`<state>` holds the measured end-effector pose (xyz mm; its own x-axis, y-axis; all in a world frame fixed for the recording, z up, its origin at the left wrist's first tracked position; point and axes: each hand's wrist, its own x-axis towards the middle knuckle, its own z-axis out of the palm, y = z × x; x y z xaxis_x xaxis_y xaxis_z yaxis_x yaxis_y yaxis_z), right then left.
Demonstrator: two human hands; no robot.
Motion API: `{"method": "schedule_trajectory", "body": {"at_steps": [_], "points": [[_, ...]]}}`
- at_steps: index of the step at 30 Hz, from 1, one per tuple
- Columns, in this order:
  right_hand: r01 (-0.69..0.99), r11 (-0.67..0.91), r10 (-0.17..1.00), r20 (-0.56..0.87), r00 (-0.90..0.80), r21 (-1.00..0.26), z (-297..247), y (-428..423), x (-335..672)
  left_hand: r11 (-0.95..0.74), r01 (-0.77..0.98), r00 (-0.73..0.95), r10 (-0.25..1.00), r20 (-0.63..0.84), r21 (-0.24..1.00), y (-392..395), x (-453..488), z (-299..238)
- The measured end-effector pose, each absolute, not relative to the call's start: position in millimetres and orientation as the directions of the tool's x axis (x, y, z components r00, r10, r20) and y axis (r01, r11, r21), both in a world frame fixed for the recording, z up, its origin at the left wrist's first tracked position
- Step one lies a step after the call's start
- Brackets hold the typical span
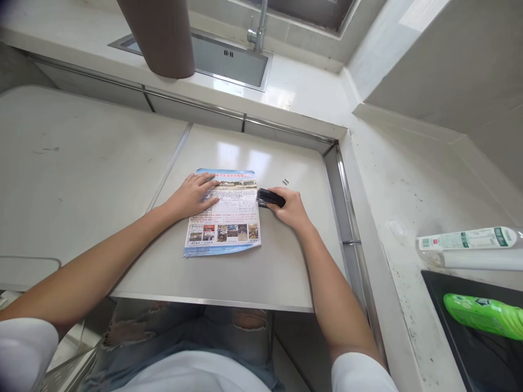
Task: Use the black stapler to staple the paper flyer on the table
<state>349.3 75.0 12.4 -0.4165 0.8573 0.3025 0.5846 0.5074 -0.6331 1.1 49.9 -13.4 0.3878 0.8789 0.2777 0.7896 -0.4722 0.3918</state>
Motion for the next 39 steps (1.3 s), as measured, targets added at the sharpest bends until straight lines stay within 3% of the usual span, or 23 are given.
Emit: {"method": "schedule_trajectory", "body": {"at_steps": [6, 16, 27, 39], "points": [[0.543, 0.573, 0.809, 0.32, -0.493, -0.614, 19.4, 65.6, 339.7, -0.573, 0.713, 0.518, 0.819, 0.246, 0.404, 44.3, 6.9, -6.4], [0.574, 0.621, 0.78, 0.351, -0.518, -0.533, 18.1, 59.2, 329.6, -0.599, 0.711, 0.548, 0.8, 0.243, 0.369, 40.4, 11.1, 0.7], [0.75, 0.523, 0.851, 0.19, -0.49, -0.406, 25.5, 49.9, 318.1, -0.569, 0.738, 0.542, 0.82, 0.183, 0.362, 37.2, 15.0, 7.9], [0.89, 0.456, 0.886, 0.112, -0.45, -0.029, 30.4, 31.7, 293.0, -0.568, 0.738, 0.533, 0.822, 0.202, 0.363, 39.3, 14.8, 1.6]]}}
